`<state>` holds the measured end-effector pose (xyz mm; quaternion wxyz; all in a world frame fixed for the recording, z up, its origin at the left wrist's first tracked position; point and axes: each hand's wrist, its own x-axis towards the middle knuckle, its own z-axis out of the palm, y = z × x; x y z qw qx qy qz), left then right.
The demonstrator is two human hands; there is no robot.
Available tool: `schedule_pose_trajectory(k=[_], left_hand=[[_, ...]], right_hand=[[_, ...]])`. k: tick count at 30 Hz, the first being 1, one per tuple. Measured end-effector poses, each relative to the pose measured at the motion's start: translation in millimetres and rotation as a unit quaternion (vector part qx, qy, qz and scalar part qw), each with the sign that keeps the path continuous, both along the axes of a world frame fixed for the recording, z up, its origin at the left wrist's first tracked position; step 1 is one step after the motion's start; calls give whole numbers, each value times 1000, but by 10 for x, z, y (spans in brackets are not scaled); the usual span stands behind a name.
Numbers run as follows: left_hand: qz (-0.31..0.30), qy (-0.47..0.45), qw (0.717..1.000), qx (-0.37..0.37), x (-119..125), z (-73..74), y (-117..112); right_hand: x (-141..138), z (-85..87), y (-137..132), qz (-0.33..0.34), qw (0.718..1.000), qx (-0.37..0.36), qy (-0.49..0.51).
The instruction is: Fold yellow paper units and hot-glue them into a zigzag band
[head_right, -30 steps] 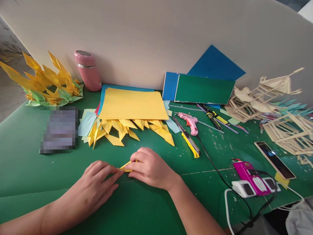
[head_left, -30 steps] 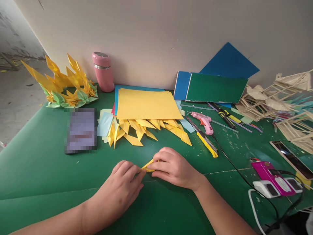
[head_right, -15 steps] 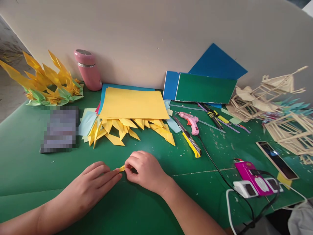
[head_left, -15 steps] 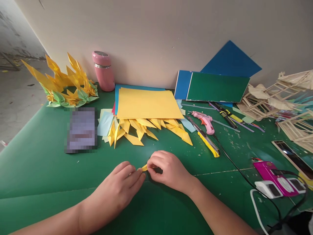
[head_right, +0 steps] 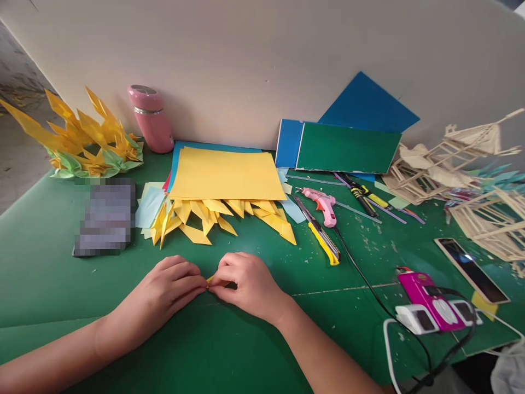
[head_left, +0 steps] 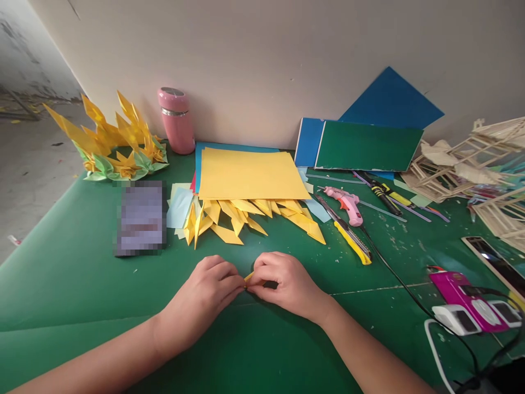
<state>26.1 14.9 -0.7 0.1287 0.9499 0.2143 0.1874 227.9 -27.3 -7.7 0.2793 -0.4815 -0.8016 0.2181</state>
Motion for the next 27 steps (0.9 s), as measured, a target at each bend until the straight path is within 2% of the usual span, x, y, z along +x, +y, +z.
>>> schedule_pose_trajectory(k=[5,12,15,18,21,27], left_hand=[[36,33,999,3,76,-9,-34],[83,51,995,-13,170,-39,-32],[99,61,993,-29,179,-17,-35],[117,71,990,-14,189,18,-43],[133,63,989,-1,194,19,-51],[140,15,990,-17,157,-87,-58]], right_hand=[[5,-3,11,0,1000,7,-3],[-1,12,27,-23,999,-23,14],[-10,33,27,-26,999,-33,12],[-19,54,26,-29,999,-37,1],[-26,59,26,-35,999,-41,-4],[-40,37,40,-43,998,-51,5]])
